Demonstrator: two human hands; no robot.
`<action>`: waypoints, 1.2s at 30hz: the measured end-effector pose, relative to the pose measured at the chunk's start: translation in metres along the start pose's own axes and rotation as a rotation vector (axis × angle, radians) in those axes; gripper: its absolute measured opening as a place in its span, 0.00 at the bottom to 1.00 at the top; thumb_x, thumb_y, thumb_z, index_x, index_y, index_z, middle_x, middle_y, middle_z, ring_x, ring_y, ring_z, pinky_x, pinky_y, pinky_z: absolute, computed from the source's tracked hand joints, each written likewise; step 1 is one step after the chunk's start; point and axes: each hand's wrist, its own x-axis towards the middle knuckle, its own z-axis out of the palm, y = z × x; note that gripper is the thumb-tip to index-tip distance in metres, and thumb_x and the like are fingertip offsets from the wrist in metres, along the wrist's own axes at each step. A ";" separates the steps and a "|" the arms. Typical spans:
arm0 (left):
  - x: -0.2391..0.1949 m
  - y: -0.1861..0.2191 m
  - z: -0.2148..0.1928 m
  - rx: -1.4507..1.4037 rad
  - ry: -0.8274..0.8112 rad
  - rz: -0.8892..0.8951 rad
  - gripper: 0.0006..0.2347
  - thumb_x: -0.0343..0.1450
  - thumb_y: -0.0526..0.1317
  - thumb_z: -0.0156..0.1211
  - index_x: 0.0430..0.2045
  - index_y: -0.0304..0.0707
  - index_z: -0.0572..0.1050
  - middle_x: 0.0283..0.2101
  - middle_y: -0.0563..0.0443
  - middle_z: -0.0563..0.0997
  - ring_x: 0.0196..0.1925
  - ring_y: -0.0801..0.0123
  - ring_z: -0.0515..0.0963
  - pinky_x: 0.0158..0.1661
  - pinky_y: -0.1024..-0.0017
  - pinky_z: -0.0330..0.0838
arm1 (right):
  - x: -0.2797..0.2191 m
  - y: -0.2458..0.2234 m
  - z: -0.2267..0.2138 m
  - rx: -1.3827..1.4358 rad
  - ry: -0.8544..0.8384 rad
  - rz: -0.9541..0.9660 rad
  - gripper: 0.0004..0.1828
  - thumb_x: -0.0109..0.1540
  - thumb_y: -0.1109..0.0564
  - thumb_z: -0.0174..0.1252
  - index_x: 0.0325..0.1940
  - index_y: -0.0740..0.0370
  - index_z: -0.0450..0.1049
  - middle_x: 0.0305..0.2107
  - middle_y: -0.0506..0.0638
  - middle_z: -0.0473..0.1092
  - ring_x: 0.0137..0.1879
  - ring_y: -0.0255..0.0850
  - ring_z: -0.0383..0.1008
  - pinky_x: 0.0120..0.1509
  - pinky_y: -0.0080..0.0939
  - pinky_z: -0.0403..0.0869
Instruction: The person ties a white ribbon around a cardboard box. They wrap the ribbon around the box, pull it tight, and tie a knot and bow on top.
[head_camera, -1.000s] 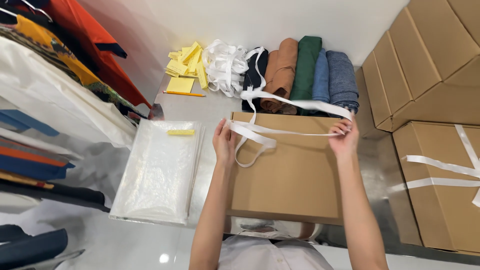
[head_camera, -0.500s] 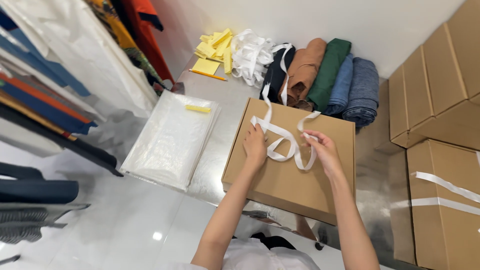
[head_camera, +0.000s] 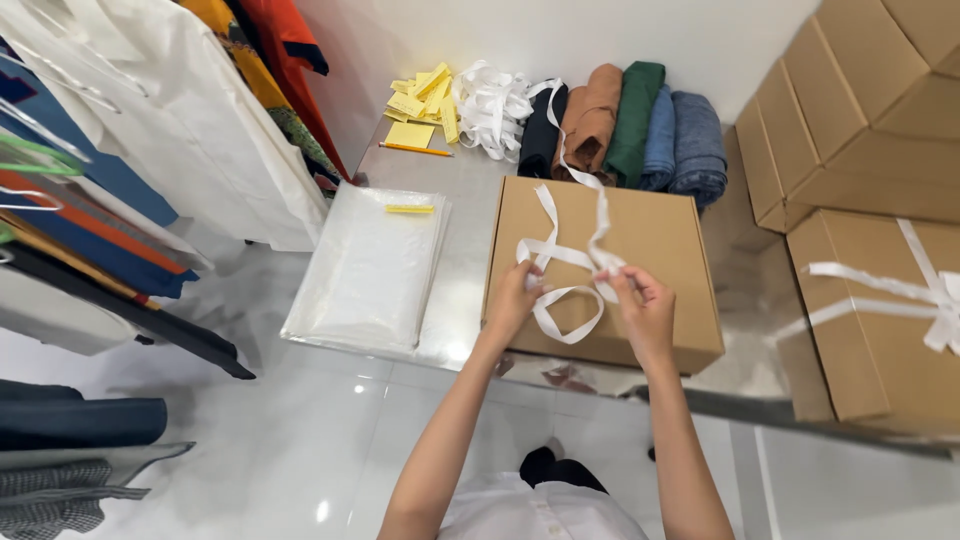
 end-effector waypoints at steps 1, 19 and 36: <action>-0.013 0.016 -0.009 0.000 -0.008 0.010 0.12 0.63 0.38 0.73 0.38 0.41 0.77 0.40 0.40 0.78 0.49 0.44 0.81 0.47 0.57 0.75 | -0.016 -0.002 0.003 -0.001 0.013 -0.002 0.07 0.68 0.54 0.59 0.40 0.54 0.82 0.29 0.44 0.77 0.41 0.27 0.69 0.58 0.34 0.70; -0.220 0.062 -0.031 -0.010 -0.569 0.038 0.11 0.69 0.50 0.60 0.18 0.53 0.84 0.27 0.44 0.82 0.37 0.45 0.82 0.42 0.60 0.74 | -0.241 -0.122 -0.047 0.025 0.499 -0.098 0.10 0.71 0.58 0.52 0.38 0.60 0.76 0.33 0.51 0.77 0.46 0.32 0.73 0.65 0.34 0.68; -0.272 0.123 0.014 0.331 -0.699 0.069 0.16 0.73 0.52 0.58 0.55 0.60 0.76 0.62 0.42 0.62 0.68 0.37 0.65 0.61 0.42 0.65 | -0.286 -0.122 -0.151 0.164 -0.201 0.200 0.16 0.66 0.64 0.50 0.58 0.62 0.64 0.33 0.58 0.76 0.20 0.33 0.71 0.20 0.24 0.60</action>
